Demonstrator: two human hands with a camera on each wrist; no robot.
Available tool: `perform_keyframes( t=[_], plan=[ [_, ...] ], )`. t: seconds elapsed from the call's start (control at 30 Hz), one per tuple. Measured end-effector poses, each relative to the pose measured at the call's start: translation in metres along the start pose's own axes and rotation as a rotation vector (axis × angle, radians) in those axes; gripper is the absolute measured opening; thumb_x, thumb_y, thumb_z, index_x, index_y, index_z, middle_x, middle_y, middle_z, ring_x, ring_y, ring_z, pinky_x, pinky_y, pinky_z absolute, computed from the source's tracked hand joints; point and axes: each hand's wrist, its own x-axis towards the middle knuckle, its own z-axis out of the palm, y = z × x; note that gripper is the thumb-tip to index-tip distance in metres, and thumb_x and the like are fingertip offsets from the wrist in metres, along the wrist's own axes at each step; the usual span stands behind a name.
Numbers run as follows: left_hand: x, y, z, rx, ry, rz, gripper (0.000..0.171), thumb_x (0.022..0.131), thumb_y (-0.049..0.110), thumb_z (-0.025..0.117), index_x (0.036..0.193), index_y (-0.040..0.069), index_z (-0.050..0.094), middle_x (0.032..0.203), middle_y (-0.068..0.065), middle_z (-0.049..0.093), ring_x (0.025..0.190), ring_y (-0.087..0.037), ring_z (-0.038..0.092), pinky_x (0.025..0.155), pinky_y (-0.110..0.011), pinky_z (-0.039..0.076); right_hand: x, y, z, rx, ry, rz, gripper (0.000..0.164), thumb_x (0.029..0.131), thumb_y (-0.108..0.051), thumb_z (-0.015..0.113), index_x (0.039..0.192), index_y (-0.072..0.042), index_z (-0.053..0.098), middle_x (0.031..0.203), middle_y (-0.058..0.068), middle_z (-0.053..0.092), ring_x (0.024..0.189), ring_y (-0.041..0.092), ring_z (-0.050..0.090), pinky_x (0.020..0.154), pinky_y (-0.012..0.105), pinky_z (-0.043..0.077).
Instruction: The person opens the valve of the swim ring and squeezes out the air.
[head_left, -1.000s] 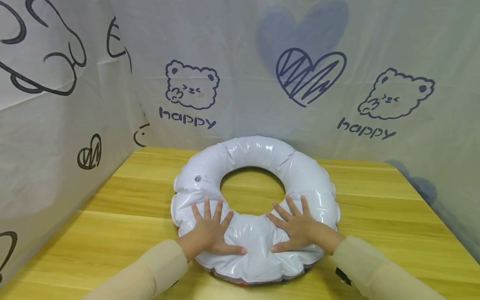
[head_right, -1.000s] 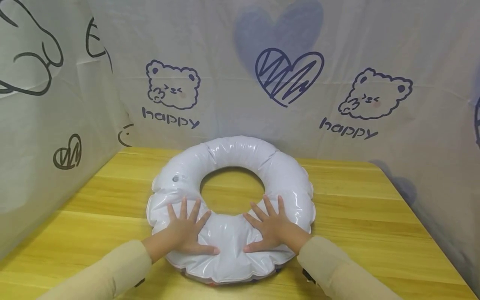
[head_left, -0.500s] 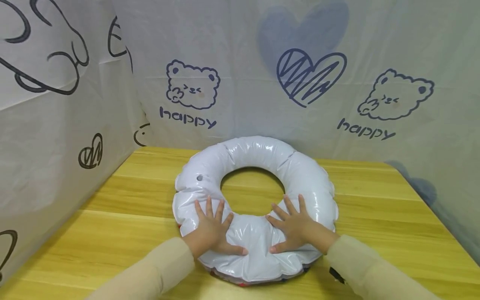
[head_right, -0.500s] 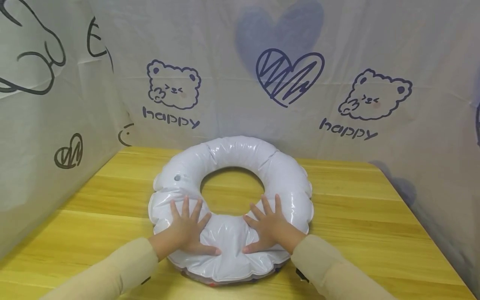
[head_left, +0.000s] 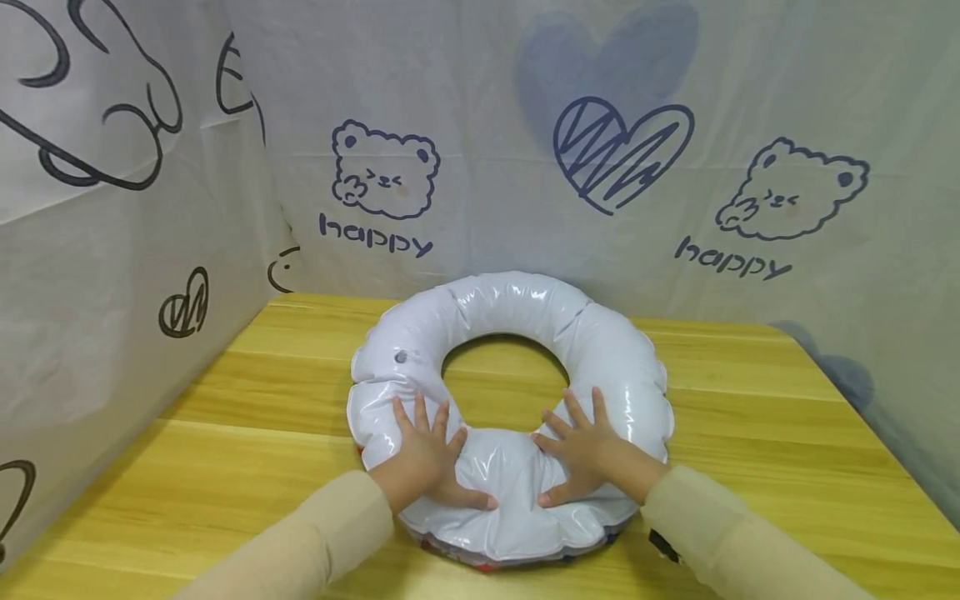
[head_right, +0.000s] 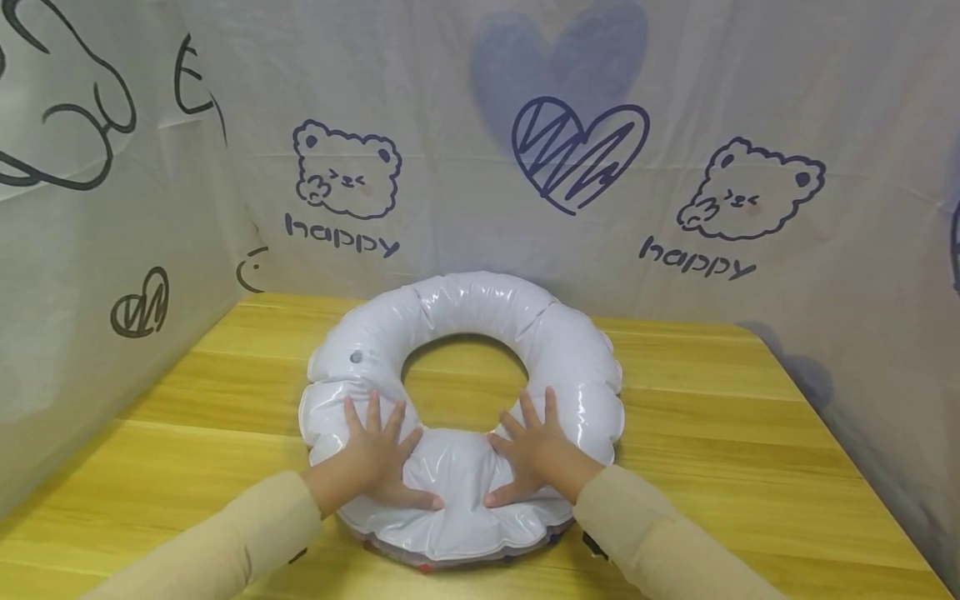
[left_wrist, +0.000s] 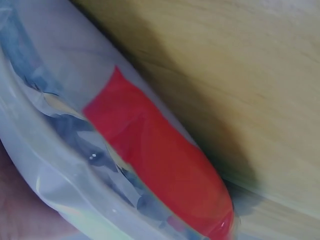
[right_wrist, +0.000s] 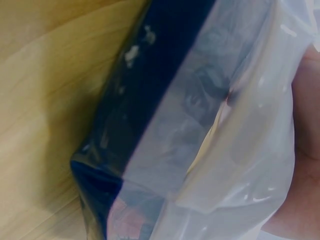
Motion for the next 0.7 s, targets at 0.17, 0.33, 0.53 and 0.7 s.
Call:
perform_keyframes(
  t=[0.17,0.33,0.53,0.7],
  plan=[
    [0.000,-0.001,-0.004,-0.027,-0.020,0.015,0.107,0.061,0.091,0.039,0.144,0.025,0.034,0.154,-0.015,0.020,0.138,-0.051,0.007,0.102,-0.073,0.004,0.000,0.000,-0.001,0.014,-0.015,0.001,0.087,0.072,-0.074,0.054,0.141,-0.023,0.040,0.152,0.010,0.028,0.141,0.046,0.005,0.105,0.070,-0.004],
    [0.000,0.000,-0.009,-0.047,-0.058,0.004,0.107,0.061,0.090,0.041,0.144,0.024,0.034,0.154,-0.015,0.019,0.139,-0.051,0.004,0.103,-0.072,0.002,0.001,0.001,-0.004,0.030,-0.029,0.000,0.086,0.073,-0.073,0.055,0.141,-0.023,0.041,0.152,0.010,0.028,0.141,0.046,0.005,0.105,0.069,-0.004],
    [0.000,0.006,-0.011,0.012,-0.077,-0.030,0.108,0.061,0.090,0.043,0.146,0.024,0.031,0.155,-0.016,0.015,0.139,-0.049,0.004,0.105,-0.070,-0.001,0.002,-0.003,-0.005,-0.002,-0.021,0.010,0.088,0.071,-0.074,0.056,0.140,-0.021,0.042,0.151,0.011,0.031,0.140,0.047,0.006,0.105,0.069,-0.003],
    [-0.001,0.011,-0.009,0.061,-0.051,-0.053,0.109,0.059,0.091,0.043,0.145,0.024,0.033,0.155,-0.016,0.016,0.140,-0.048,0.006,0.105,-0.069,0.001,0.002,-0.008,-0.004,-0.054,-0.008,0.031,0.090,0.068,-0.076,0.056,0.139,-0.022,0.043,0.150,0.011,0.032,0.140,0.046,0.009,0.106,0.068,-0.001]
  ],
)
